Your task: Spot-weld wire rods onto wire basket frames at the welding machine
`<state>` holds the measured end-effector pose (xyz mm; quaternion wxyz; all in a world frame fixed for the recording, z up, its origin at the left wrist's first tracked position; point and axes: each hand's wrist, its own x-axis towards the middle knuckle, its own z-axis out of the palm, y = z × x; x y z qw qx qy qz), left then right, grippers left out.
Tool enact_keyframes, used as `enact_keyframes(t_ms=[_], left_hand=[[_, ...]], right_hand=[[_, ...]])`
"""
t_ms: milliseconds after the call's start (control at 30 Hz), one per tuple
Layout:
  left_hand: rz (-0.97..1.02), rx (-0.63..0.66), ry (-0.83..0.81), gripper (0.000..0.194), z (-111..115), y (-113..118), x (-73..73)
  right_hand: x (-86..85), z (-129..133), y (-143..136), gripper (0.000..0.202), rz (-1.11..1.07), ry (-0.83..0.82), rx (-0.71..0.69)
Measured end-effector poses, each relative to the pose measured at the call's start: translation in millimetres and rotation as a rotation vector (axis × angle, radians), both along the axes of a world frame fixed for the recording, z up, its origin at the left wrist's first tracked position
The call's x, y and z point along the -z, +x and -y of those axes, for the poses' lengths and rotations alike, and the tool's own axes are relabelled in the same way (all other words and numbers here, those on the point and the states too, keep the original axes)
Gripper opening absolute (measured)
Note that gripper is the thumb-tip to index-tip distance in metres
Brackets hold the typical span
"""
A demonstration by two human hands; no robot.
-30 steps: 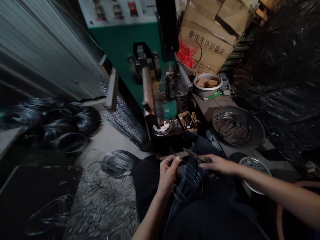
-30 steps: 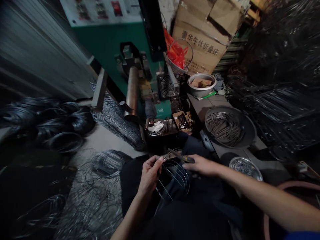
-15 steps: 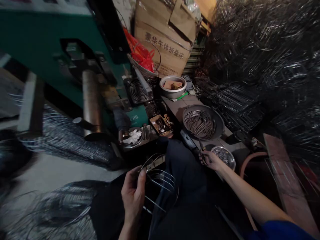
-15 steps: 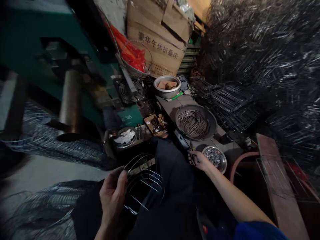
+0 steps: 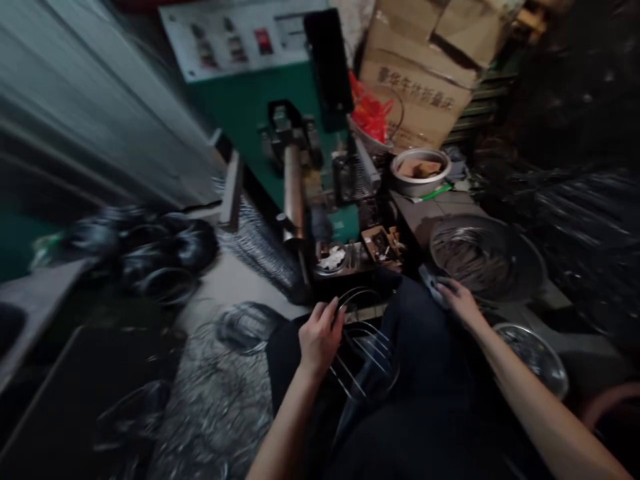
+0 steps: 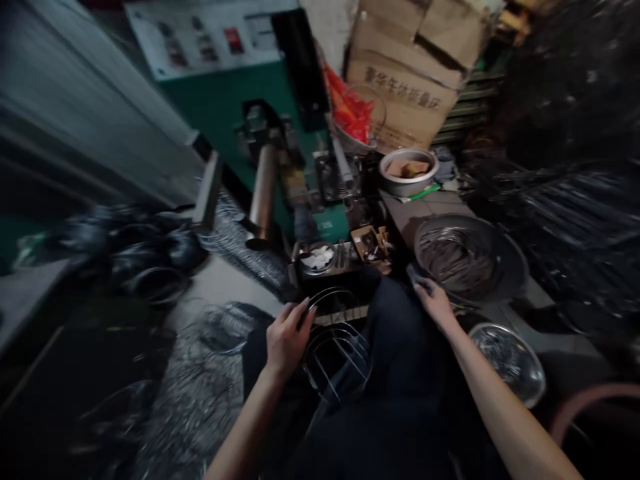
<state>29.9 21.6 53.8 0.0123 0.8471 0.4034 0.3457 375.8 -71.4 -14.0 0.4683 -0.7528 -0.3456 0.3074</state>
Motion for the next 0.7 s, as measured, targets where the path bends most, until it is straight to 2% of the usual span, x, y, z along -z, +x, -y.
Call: enact_keyframes(t_ms=[133,167,233,333,467,567,700], left_hand=[[0.134,0.006,-0.163,0.021,-32.2,-11.5,-15.1],[0.175,0.008,-0.213,0.020,-37.6,-14.5,-16.9],[0.265,0.000,-0.361,0.019,-43.1,-20.9,-14.7],[0.351,-0.053,-0.566,0.020,-40.1,-30.9,2.0],[0.322,-0.095,-0.654,0.018,-27.0,-42.1,24.9],[0.304,-0.096,-0.676,0.017,-21.0,-47.2,27.8],[0.299,-0.107,-0.645,0.017,-20.4,-48.2,24.7]], right_hand=[[-52.2,-62.1,-62.3,0.043,0.107,0.159,-0.514],[-62.0,-74.9,-79.1,0.044,0.104,0.182,-0.625],[-71.2,-93.3,-107.4,0.044,0.056,0.172,-0.750],[-61.8,-101.8,-130.3,0.042,-0.024,0.072,-0.768],[-36.9,-94.6,-134.5,0.044,-0.045,-0.011,-0.727],[-29.5,-89.3,-132.2,0.048,-0.032,-0.022,-0.702],[-34.6,-85.5,-131.4,0.050,-0.043,-0.011,-0.672]])
